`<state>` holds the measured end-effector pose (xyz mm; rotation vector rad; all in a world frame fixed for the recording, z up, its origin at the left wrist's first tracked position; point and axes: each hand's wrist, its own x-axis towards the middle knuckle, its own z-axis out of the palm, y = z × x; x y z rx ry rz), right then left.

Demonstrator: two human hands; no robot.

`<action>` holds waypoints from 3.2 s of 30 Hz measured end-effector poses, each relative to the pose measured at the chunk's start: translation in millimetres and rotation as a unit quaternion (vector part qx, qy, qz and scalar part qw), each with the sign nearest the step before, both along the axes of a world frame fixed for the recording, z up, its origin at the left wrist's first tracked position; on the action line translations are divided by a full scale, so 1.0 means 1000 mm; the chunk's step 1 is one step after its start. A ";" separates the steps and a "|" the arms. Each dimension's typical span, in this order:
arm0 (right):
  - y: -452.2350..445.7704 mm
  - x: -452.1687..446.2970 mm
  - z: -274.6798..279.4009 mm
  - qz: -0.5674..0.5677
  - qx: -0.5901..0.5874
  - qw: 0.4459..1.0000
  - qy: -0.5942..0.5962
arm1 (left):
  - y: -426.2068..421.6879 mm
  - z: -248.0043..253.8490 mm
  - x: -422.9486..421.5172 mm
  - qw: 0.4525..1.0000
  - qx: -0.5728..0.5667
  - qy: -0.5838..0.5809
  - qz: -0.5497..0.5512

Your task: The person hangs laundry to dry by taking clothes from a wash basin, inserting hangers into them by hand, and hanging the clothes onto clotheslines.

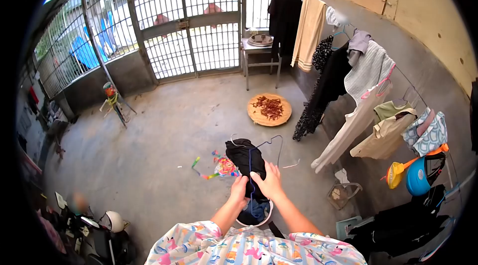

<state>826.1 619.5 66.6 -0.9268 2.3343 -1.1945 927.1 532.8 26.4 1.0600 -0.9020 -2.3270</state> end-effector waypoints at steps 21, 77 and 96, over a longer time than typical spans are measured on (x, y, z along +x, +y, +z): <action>0.156 -0.053 0.066 -0.070 -0.342 0.927 -0.140 | -0.038 0.070 0.036 0.542 -0.807 -0.217 -0.087; 0.050 -0.082 0.020 0.108 -0.245 0.880 -0.392 | -0.047 0.226 0.000 0.572 -0.776 0.130 0.233; 0.027 -0.143 0.138 0.184 -0.507 0.641 -0.546 | -0.065 0.248 0.026 0.410 -0.878 0.152 0.197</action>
